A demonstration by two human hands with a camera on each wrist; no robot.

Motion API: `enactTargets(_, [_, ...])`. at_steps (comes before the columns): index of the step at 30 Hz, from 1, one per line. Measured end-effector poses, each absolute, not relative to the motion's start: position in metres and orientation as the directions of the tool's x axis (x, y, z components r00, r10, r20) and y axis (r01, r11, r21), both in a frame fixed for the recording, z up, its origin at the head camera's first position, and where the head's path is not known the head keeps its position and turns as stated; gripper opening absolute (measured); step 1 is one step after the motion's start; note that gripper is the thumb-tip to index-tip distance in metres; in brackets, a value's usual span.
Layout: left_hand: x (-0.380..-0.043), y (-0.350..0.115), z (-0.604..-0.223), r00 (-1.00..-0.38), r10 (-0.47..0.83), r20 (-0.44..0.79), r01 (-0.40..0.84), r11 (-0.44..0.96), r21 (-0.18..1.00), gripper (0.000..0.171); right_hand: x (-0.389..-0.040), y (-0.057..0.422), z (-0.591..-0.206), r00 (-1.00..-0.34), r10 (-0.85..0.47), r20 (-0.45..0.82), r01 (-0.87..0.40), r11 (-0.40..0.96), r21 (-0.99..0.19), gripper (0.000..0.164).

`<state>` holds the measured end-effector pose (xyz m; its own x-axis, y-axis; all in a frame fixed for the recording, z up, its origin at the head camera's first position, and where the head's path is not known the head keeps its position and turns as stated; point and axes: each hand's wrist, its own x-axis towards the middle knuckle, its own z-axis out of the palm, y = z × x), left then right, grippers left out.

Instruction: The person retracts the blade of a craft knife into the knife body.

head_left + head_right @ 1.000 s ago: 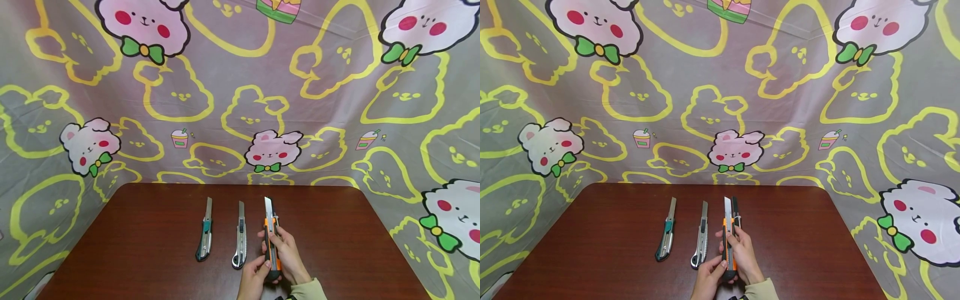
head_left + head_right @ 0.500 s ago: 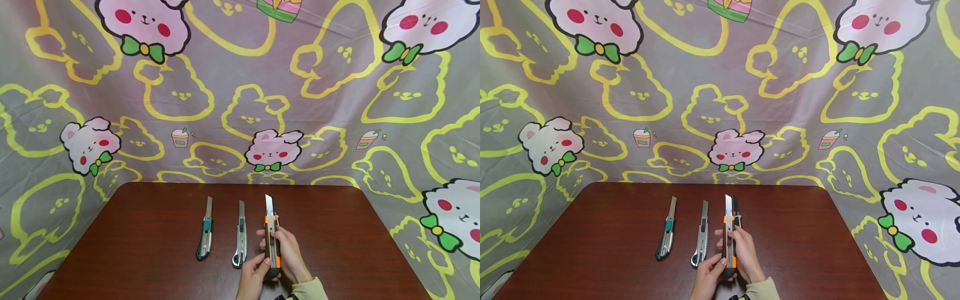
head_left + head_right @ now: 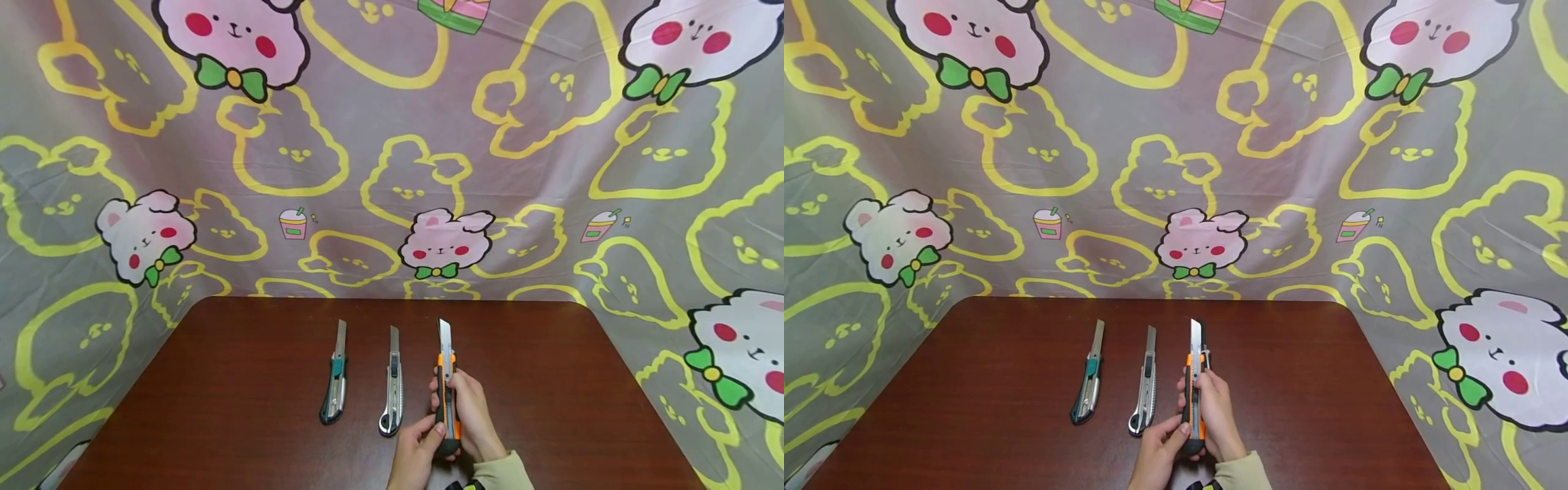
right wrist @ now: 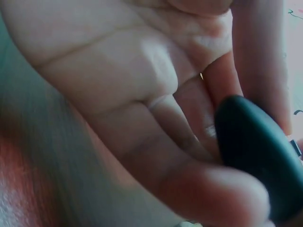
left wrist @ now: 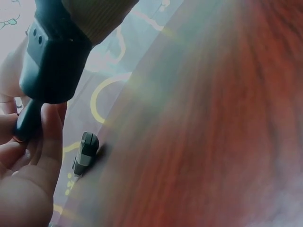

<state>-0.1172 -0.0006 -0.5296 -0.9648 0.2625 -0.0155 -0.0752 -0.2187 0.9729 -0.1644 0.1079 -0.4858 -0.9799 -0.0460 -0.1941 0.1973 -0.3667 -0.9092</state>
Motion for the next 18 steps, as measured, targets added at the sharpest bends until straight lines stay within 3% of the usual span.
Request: enactTargets(18, [-0.105, -0.005, -0.5, -0.963, 0.268, 0.016, -0.042, -0.21, 0.977, 0.026, -0.165, 0.108, -0.488, -0.972, -0.048, -0.231, 0.231, -0.395, -0.889, 0.039])
